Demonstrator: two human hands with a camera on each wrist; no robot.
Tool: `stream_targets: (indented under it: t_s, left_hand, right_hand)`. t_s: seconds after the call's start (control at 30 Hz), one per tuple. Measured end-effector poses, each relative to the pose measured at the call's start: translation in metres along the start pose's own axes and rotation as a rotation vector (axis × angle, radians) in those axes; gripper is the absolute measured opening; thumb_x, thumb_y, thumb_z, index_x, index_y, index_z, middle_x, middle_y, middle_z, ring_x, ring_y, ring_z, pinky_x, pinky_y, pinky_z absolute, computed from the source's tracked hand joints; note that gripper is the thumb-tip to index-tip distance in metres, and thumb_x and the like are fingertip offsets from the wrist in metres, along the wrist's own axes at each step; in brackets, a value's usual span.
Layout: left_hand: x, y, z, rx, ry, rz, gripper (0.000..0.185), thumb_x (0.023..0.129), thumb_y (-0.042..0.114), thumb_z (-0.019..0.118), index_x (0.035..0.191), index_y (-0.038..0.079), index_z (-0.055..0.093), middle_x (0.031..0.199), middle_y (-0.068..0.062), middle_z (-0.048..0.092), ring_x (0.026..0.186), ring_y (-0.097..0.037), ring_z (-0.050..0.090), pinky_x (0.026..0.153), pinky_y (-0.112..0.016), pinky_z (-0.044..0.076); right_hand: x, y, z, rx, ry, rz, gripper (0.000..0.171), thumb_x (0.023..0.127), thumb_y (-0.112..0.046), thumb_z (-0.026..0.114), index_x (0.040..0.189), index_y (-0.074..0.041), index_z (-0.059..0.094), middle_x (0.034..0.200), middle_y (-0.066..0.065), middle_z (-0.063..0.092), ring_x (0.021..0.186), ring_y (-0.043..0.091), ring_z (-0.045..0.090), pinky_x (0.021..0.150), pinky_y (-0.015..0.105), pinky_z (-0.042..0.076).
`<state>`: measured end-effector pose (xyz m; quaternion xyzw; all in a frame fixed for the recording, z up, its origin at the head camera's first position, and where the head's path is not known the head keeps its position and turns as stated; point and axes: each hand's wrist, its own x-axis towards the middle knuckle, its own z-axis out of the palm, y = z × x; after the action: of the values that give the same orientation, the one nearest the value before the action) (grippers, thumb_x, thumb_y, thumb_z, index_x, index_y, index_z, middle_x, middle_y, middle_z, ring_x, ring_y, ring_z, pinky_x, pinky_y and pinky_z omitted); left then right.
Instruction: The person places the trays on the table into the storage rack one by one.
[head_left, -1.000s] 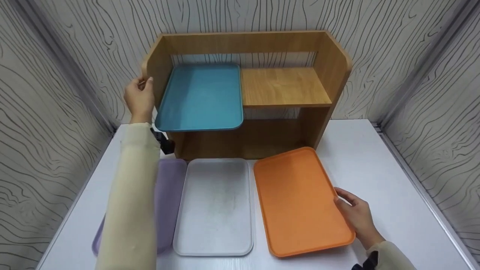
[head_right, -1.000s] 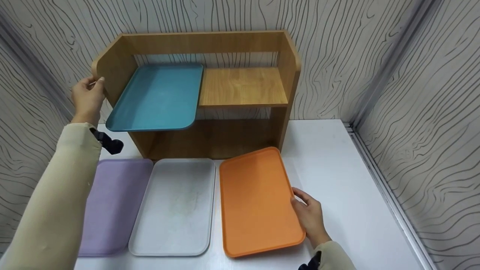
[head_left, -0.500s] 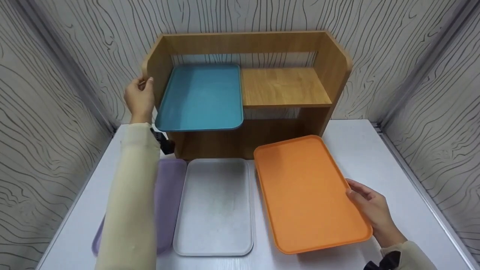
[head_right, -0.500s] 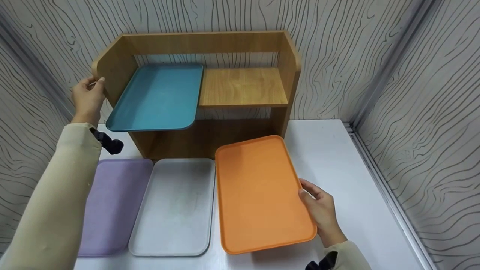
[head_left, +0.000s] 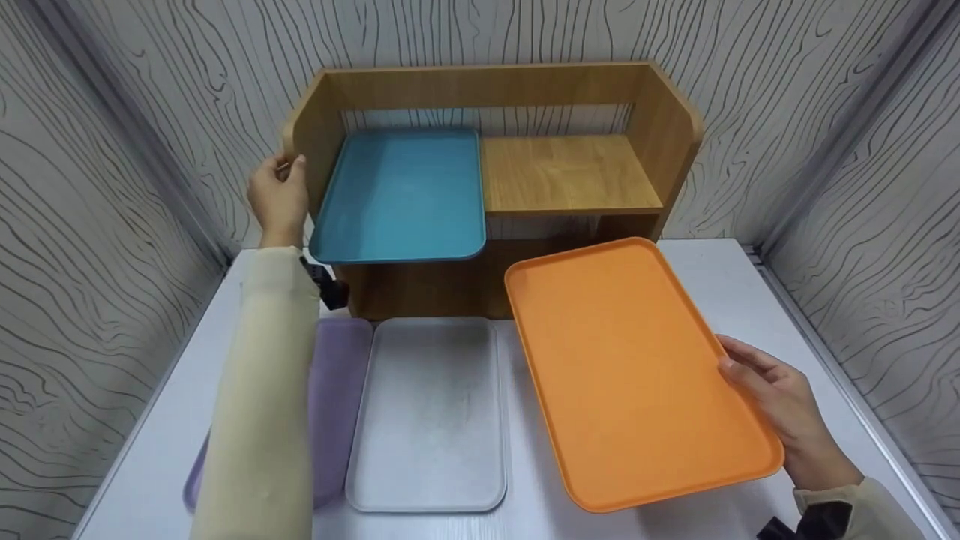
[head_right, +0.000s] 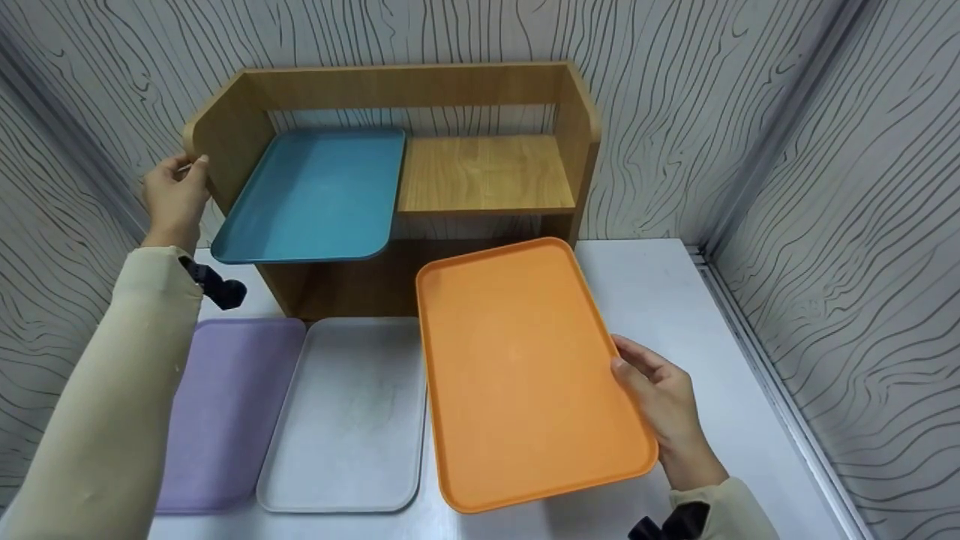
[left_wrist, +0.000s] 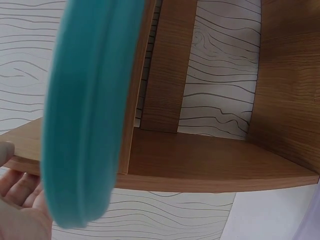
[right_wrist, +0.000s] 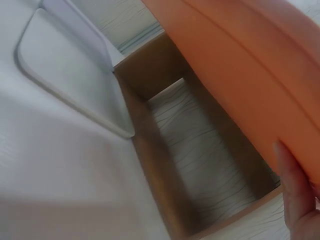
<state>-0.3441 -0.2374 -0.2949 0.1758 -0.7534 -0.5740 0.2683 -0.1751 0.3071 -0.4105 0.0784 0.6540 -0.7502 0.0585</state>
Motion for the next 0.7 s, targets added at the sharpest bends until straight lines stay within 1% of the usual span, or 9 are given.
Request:
stream_targets:
  t_s: [0.13, 0.17, 0.37, 0.53, 0.7]
  left_hand:
    - [-0.001, 0.000, 0.000, -0.007, -0.002, 0.000, 0.037, 0.097, 0.024, 0.053, 0.128, 0.004, 0.056, 0.128, -0.012, 0.058, 0.116, -0.018, 0.056, 0.095, -0.025, 0.045]
    - [-0.001, 0.000, 0.000, -0.008, -0.001, 0.001, 0.037, 0.097, 0.024, 0.053, 0.128, 0.004, 0.056, 0.128, -0.012, 0.058, 0.116, -0.018, 0.056, 0.095, -0.025, 0.045]
    - [0.000, -0.001, 0.000, -0.004, 0.006, 0.009, 0.037, 0.096, 0.023, 0.054, 0.127, 0.004, 0.057, 0.127, -0.013, 0.059, 0.114, -0.018, 0.057, 0.094, -0.026, 0.046]
    - [0.001, -0.001, 0.001, 0.020, 0.017, 0.021, 0.035, 0.096, 0.023, 0.054, 0.125, 0.003, 0.058, 0.125, -0.013, 0.061, 0.113, -0.019, 0.057, 0.094, -0.026, 0.046]
    - [0.001, -0.001, 0.001, 0.026, 0.021, 0.026, 0.034, 0.096, 0.022, 0.054, 0.123, 0.003, 0.059, 0.124, -0.013, 0.061, 0.113, -0.020, 0.057, 0.094, -0.026, 0.046]
  right_hand:
    - [-0.003, -0.011, 0.000, 0.077, -0.056, -0.012, 0.029, 0.094, -0.006, 0.056, 0.112, -0.025, 0.069, 0.103, -0.005, 0.070, 0.088, 0.013, 0.068, 0.073, 0.028, 0.056]
    - [-0.003, -0.014, 0.000, 0.082, -0.062, -0.017, 0.029, 0.094, -0.006, 0.056, 0.112, -0.024, 0.069, 0.103, -0.004, 0.070, 0.087, 0.013, 0.068, 0.072, 0.029, 0.056]
    - [-0.005, -0.034, 0.000, 0.095, -0.056, -0.029, 0.030, 0.094, -0.004, 0.056, 0.111, -0.024, 0.070, 0.098, -0.003, 0.071, 0.082, 0.015, 0.069, 0.069, 0.029, 0.056]
    - [-0.004, -0.052, 0.002, 0.207, -0.113, -0.061, 0.032, 0.095, 0.000, 0.051, 0.112, -0.019, 0.070, 0.098, 0.002, 0.072, 0.082, 0.018, 0.070, 0.068, 0.030, 0.056]
    - [0.000, -0.070, 0.009, 0.285, -0.123, -0.067, 0.031, 0.094, 0.002, 0.051, 0.111, -0.016, 0.071, 0.097, 0.005, 0.072, 0.083, 0.019, 0.070, 0.069, 0.030, 0.056]
